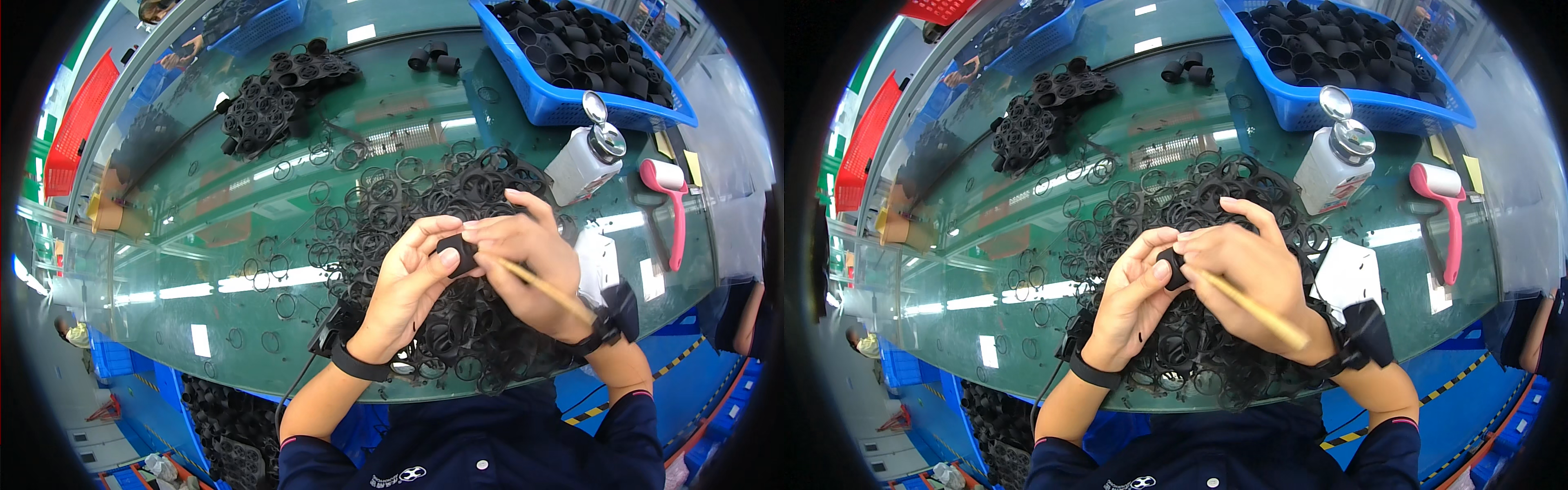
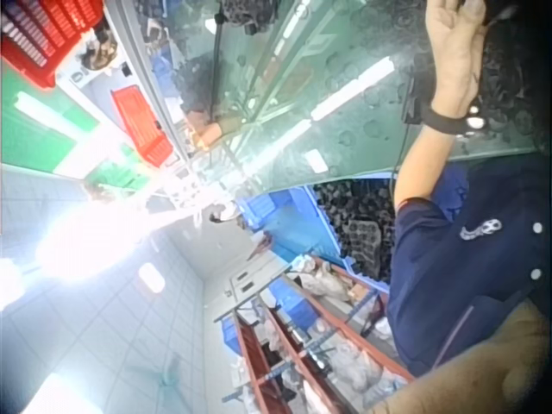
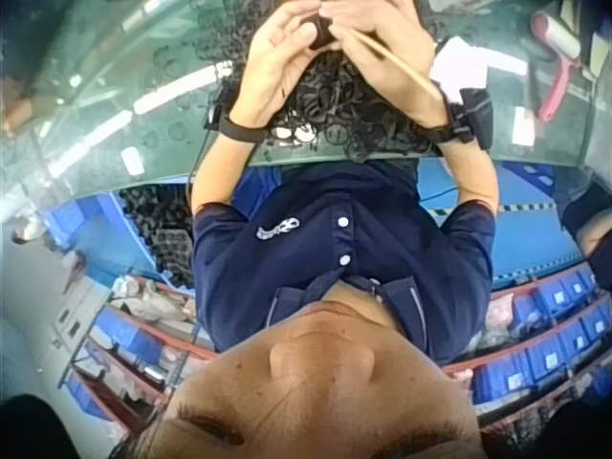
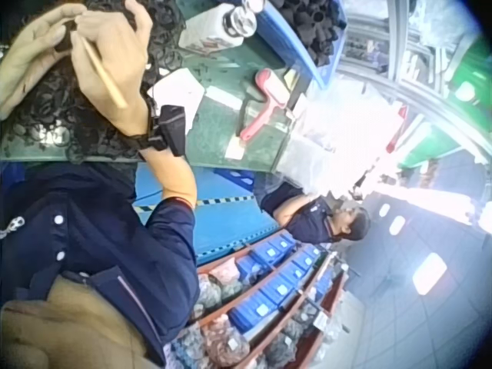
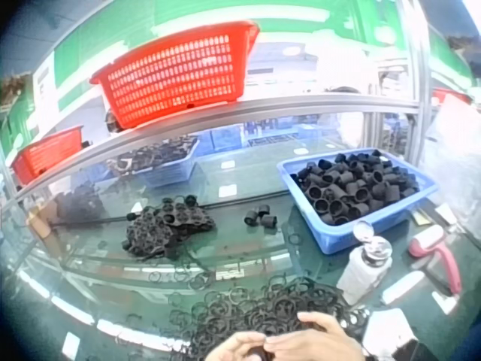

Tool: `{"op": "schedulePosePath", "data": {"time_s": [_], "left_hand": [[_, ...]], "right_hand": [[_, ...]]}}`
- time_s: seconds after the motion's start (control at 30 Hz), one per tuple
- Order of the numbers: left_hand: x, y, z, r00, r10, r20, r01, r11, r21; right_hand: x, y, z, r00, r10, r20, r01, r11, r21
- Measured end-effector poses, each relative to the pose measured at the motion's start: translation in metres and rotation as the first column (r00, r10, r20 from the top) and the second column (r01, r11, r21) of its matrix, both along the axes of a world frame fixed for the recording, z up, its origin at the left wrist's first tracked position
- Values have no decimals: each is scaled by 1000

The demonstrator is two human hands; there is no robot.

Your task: Cleaning and inspecting black rubber industrial components using a wooden pick and a wipe on a glass workstation.

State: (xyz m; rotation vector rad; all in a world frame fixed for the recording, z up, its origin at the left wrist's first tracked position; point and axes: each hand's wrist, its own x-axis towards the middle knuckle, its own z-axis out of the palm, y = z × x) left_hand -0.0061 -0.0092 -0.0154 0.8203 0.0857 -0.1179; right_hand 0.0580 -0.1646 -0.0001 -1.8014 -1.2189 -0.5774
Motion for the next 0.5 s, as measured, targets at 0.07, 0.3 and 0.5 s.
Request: {"op": "schedulePosePath", "data": {"time_s": [0.07,0.3,0.5], "left_hand": [[1,0,-1,999,-33,11,33,998,-46],[1,3,2,995,-79,53,87,984,-158],[2,4,-1,988,-140,58,147,977,-152]], "right_hand": [[4,-5,0,839,186,-511,-70,969,238],[8,-5,2,725,283,-628,-111,948,298],[9,-5,-3,791,284,-542,-158,951,267]]}}
